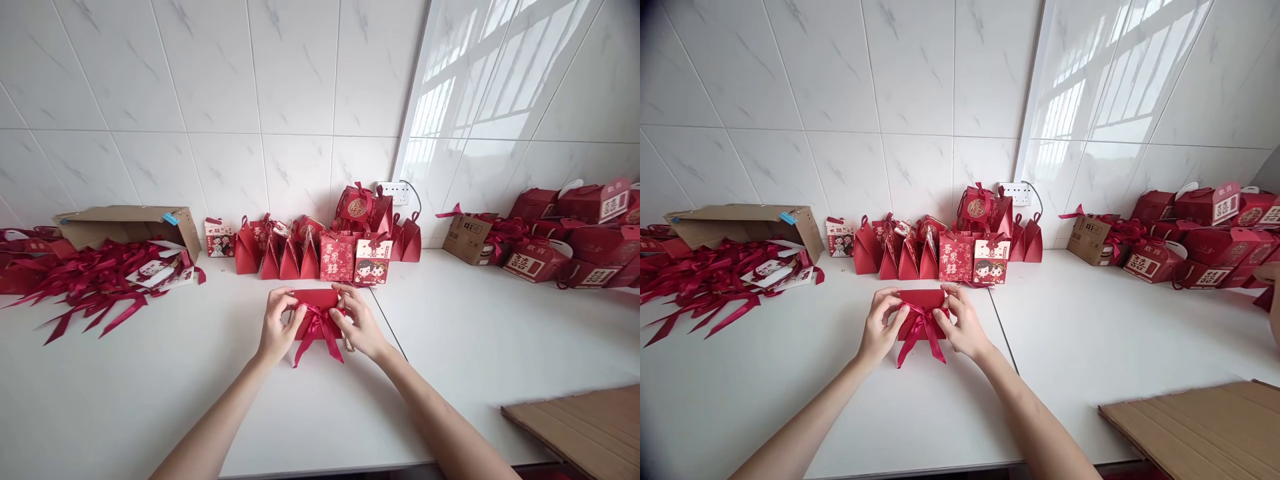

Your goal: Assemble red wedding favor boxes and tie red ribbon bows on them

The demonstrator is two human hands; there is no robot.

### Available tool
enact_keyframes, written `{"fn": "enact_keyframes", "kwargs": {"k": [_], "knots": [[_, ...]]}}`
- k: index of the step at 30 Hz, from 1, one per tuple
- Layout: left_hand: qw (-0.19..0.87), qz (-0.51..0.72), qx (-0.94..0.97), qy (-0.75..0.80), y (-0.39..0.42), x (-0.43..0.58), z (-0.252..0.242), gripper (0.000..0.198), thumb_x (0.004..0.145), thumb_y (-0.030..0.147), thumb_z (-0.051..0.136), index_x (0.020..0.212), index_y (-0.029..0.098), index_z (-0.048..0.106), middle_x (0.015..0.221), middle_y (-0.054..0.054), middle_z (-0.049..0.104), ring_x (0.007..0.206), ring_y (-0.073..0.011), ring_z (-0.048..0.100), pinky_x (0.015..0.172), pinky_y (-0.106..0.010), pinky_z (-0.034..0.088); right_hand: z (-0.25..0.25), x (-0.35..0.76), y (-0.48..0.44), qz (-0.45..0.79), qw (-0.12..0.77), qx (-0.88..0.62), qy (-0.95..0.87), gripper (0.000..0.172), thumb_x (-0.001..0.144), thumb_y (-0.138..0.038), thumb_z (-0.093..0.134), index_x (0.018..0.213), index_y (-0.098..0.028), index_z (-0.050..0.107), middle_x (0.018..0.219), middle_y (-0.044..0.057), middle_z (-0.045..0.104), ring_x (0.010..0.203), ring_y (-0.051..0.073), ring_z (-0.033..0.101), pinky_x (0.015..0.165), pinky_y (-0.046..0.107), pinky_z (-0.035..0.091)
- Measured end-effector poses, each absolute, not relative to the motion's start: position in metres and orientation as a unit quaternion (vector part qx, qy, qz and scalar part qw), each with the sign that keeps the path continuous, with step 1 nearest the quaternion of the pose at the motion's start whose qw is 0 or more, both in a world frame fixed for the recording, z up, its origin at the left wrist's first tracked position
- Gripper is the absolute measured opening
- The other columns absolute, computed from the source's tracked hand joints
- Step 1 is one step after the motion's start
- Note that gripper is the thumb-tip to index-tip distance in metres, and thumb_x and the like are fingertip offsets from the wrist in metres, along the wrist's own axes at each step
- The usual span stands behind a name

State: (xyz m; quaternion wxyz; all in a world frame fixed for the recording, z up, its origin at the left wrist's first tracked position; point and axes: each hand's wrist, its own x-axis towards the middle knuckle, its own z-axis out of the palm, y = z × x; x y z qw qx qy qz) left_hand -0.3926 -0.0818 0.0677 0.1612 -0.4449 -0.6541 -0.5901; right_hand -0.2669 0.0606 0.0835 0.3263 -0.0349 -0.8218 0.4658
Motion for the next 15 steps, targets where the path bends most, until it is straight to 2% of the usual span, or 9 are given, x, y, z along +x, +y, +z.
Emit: {"fn": "enact_keyframes", "kwargs": {"k": [5, 9, 15], "knots": [[0.097, -0.618, -0.438, -0.646, -0.0823, -0.3914, 0.0693, 0.026, 0.084, 0.035, 0.053, 0.064, 0.019, 0.050, 0.110, -0.010, 0.054, 0.108, -0.0226, 0.057, 0.083, -0.032, 0.053, 0.0828, -0.2692, 0.0633, 0.509, 0.326, -0.054, -0.795, 0.035, 0.086, -0.046, 0.052, 0.061, -0.022, 0.046, 0.127, 0.009, 0.050, 0.123, 0.027, 0.045, 0.097, 0.042, 0.042], [0.049, -0.638, -0.431, -0.637, -0.0817, -0.3911, 0.0686, 0.027, 0.082, 0.036, 0.054, 0.061, 0.019, 0.049, 0.111, -0.010, 0.054, 0.115, -0.0254, 0.053, 0.090, -0.035, 0.050, 0.0834, -0.2719, 0.0650, 0.559, 0.315, -0.079, -0.763, 0.040, 0.084, -0.053, 0.053, 0.059, -0.021, 0.047, 0.127, 0.010, 0.050, 0.125, 0.028, 0.044, 0.097, 0.041, 0.040], [-0.003, -0.653, -0.413, -0.635, -0.0829, -0.3858, 0.0752, 0.029, 0.076, 0.041, 0.059, 0.060, 0.019, 0.050, 0.104, -0.008, 0.051, 0.100, -0.0235, 0.059, 0.082, -0.034, 0.052, 0.0842, -0.2729, 0.0673, 0.577, 0.316, -0.066, -0.751, 0.041, 0.081, -0.056, 0.055, 0.060, -0.021, 0.046, 0.128, 0.012, 0.048, 0.121, 0.026, 0.048, 0.096, 0.038, 0.040]]}}
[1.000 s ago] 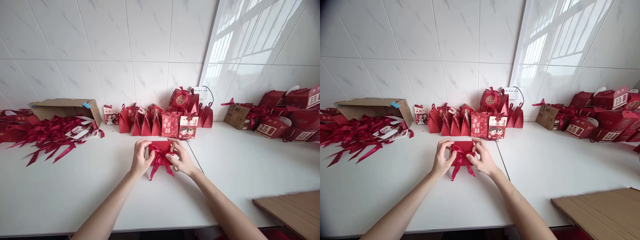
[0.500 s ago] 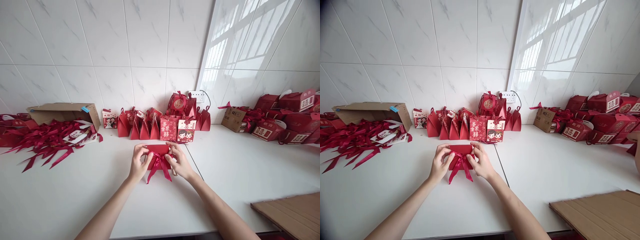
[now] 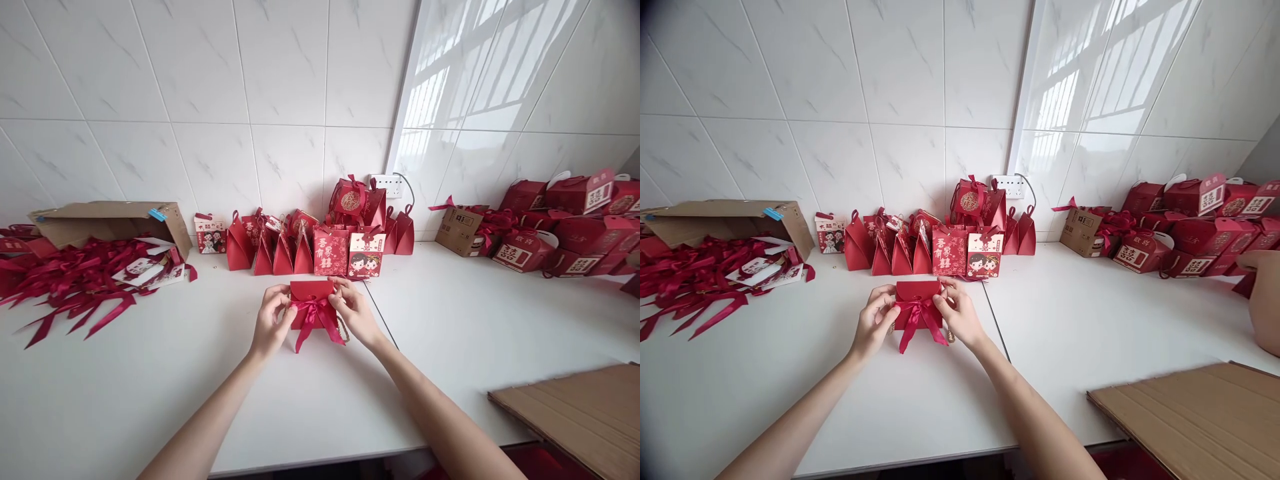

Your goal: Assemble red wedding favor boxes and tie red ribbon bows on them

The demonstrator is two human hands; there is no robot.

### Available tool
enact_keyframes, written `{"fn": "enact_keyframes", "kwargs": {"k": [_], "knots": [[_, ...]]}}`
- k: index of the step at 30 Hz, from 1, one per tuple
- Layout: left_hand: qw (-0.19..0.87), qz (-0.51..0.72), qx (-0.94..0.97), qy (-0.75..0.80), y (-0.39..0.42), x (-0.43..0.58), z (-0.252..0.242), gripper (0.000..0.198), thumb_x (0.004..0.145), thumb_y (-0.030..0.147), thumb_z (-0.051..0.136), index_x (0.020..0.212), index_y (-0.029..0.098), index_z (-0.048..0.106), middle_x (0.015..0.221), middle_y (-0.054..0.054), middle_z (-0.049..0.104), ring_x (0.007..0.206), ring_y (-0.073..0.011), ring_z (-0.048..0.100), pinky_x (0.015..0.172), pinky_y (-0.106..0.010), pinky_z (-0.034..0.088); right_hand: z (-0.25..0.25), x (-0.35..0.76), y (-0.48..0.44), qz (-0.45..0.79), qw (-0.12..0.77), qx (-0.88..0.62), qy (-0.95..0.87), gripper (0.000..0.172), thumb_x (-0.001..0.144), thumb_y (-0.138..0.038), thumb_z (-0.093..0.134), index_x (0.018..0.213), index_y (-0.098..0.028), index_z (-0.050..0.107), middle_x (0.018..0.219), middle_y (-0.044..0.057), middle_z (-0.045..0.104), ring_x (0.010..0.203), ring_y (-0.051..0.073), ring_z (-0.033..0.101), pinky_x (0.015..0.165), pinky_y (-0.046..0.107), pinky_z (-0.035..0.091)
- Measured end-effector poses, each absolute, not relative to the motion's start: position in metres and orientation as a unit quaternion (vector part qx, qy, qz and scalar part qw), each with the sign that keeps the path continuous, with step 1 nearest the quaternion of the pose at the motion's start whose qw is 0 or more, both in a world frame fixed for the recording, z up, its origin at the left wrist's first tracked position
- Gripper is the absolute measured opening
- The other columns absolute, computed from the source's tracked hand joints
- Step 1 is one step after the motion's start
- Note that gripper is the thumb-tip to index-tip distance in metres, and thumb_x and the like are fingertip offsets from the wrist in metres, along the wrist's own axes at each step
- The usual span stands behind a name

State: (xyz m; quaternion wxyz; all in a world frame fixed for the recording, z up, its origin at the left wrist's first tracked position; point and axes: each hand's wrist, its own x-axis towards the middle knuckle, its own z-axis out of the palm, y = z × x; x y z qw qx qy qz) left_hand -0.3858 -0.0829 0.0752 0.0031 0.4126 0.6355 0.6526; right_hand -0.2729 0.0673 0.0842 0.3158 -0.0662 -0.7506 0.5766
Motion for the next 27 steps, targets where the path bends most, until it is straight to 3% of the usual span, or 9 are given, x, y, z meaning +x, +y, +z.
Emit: {"fn": "enact_keyframes", "kwargs": {"k": [10, 16, 22, 27], "knots": [[-0.033, 0.651, 0.372, 0.661, -0.078, -0.383, 0.080, 0.030, 0.076, 0.044, 0.061, 0.062, 0.019, 0.054, 0.083, -0.003, 0.051, 0.080, -0.0164, 0.058, 0.067, -0.025, 0.053, 0.086, -0.270, 0.064, 0.567, 0.305, -0.061, -0.762, 0.038, 0.083, -0.051, 0.052, 0.061, -0.021, 0.044, 0.130, 0.011, 0.047, 0.118, 0.026, 0.051, 0.094, 0.039, 0.043], [-0.027, 0.643, 0.392, 0.658, -0.079, -0.382, 0.074, 0.034, 0.079, 0.046, 0.057, 0.061, 0.018, 0.051, 0.096, -0.006, 0.055, 0.078, -0.0158, 0.059, 0.059, -0.024, 0.052, 0.086, -0.272, 0.069, 0.563, 0.329, -0.077, -0.755, 0.041, 0.081, -0.056, 0.055, 0.059, -0.021, 0.047, 0.125, 0.013, 0.054, 0.126, 0.027, 0.045, 0.100, 0.041, 0.036], [-0.013, 0.639, 0.409, 0.652, -0.077, -0.386, 0.068, 0.034, 0.078, 0.043, 0.060, 0.056, 0.019, 0.050, 0.103, -0.009, 0.058, 0.089, -0.0210, 0.060, 0.062, -0.028, 0.052, 0.088, -0.271, 0.073, 0.597, 0.311, -0.090, -0.734, 0.046, 0.077, -0.060, 0.058, 0.055, -0.021, 0.044, 0.124, 0.015, 0.057, 0.131, 0.030, 0.040, 0.099, 0.040, 0.035], [0.025, 0.652, 0.392, 0.649, -0.079, -0.387, 0.071, 0.030, 0.076, 0.039, 0.060, 0.055, 0.019, 0.050, 0.105, -0.009, 0.057, 0.097, -0.0238, 0.060, 0.071, -0.030, 0.052, 0.089, -0.270, 0.072, 0.594, 0.312, -0.085, -0.736, 0.047, 0.076, -0.061, 0.059, 0.056, -0.020, 0.047, 0.129, 0.014, 0.054, 0.128, 0.030, 0.044, 0.099, 0.040, 0.036]]}}
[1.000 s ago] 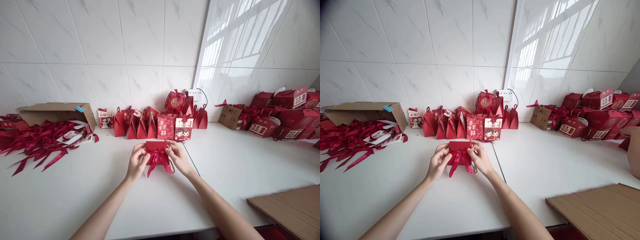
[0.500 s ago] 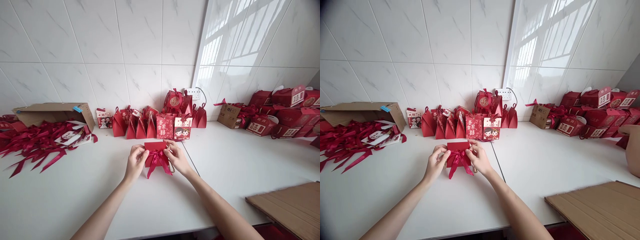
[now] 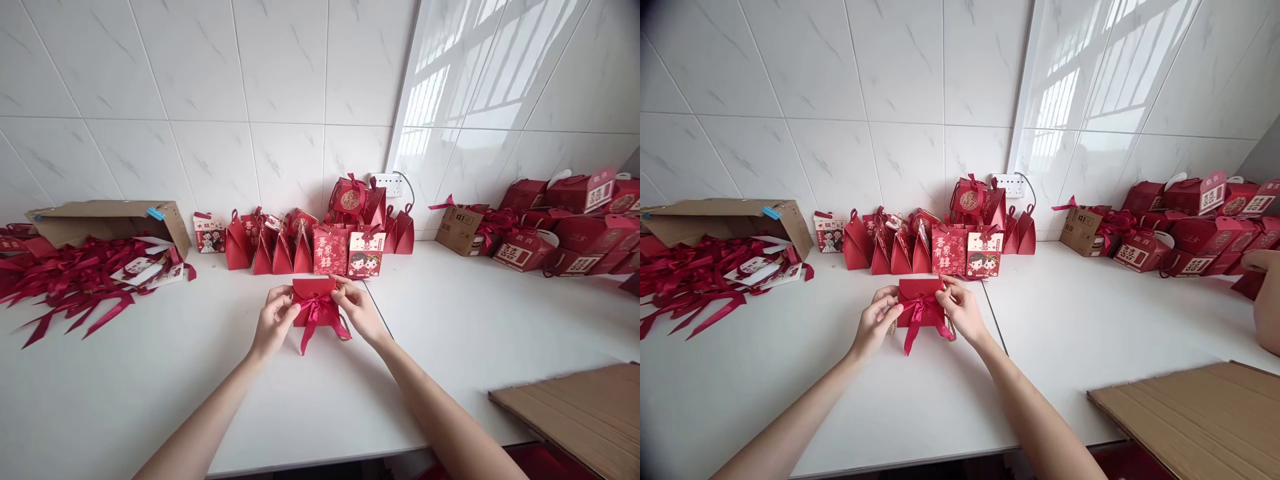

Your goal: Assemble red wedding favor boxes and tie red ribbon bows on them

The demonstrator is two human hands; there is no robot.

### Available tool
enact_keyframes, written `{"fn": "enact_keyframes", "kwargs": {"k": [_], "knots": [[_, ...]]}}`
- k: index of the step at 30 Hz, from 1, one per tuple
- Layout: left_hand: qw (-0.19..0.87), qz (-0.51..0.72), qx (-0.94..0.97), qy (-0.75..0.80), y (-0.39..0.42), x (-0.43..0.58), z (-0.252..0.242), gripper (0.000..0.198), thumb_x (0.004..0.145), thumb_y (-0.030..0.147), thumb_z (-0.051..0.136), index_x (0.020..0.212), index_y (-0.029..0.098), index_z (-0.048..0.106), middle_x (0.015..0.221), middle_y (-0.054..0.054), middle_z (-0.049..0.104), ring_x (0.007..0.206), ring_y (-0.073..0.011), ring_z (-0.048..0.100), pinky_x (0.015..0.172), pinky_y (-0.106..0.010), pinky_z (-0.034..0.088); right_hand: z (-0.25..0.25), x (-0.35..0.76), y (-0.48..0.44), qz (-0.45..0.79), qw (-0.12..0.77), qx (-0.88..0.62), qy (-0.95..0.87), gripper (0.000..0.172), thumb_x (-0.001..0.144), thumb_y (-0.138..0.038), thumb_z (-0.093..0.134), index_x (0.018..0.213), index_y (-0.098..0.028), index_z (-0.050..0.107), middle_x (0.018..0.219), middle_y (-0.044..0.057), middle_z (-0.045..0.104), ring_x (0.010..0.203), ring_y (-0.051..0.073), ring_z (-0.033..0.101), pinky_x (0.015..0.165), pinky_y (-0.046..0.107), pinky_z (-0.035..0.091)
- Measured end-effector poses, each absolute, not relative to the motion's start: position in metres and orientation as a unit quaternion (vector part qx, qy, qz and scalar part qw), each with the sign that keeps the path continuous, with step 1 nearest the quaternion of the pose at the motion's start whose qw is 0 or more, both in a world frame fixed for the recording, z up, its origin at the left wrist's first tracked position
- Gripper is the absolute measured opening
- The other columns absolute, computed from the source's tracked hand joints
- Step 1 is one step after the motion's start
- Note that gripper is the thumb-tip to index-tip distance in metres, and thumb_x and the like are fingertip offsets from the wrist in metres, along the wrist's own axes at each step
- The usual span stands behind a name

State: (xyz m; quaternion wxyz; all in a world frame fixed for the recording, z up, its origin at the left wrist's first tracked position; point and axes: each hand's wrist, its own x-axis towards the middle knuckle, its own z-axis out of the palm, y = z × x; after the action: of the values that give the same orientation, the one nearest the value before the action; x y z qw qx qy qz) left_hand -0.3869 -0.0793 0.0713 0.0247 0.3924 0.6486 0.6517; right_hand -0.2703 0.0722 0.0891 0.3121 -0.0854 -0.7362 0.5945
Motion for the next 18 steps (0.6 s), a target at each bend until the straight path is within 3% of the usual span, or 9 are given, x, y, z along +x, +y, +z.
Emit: {"fn": "enact_keyframes", "kwargs": {"k": [3, 9, 14, 18], "knots": [[0.036, 0.659, 0.384, 0.646, -0.080, -0.388, 0.071, 0.028, 0.075, 0.034, 0.059, 0.054, 0.019, 0.049, 0.103, -0.008, 0.057, 0.096, -0.0227, 0.060, 0.071, -0.029, 0.051, 0.087, -0.272, 0.073, 0.604, 0.306, -0.090, -0.730, 0.048, 0.076, -0.063, 0.058, 0.056, -0.020, 0.047, 0.127, 0.014, 0.055, 0.126, 0.030, 0.045, 0.100, 0.040, 0.034], [0.053, 0.656, 0.381, 0.650, -0.081, -0.390, 0.069, 0.030, 0.077, 0.032, 0.056, 0.054, 0.018, 0.043, 0.105, -0.005, 0.056, 0.067, -0.0142, 0.057, 0.048, -0.025, 0.042, 0.085, -0.274, 0.072, 0.606, 0.313, -0.088, -0.726, 0.048, 0.076, -0.063, 0.056, 0.056, -0.021, 0.047, 0.127, 0.013, 0.054, 0.126, 0.029, 0.045, 0.101, 0.041, 0.034], [0.024, 0.650, 0.396, 0.648, -0.081, -0.387, 0.076, 0.029, 0.072, 0.032, 0.059, 0.053, 0.018, 0.043, 0.096, -0.006, 0.054, 0.079, -0.0184, 0.057, 0.059, -0.027, 0.049, 0.087, -0.271, 0.071, 0.578, 0.315, -0.086, -0.748, 0.046, 0.078, -0.061, 0.056, 0.056, -0.021, 0.046, 0.128, 0.012, 0.054, 0.120, 0.027, 0.051, 0.095, 0.039, 0.039], [0.028, 0.651, 0.398, 0.645, -0.082, -0.383, 0.080, 0.021, 0.072, 0.031, 0.059, 0.060, 0.019, 0.047, 0.088, -0.004, 0.050, 0.077, -0.0168, 0.057, 0.060, -0.026, 0.050, 0.089, -0.269, 0.070, 0.569, 0.315, -0.085, -0.755, 0.045, 0.080, -0.058, 0.054, 0.057, -0.021, 0.045, 0.127, 0.012, 0.054, 0.119, 0.028, 0.051, 0.094, 0.038, 0.039]]}}
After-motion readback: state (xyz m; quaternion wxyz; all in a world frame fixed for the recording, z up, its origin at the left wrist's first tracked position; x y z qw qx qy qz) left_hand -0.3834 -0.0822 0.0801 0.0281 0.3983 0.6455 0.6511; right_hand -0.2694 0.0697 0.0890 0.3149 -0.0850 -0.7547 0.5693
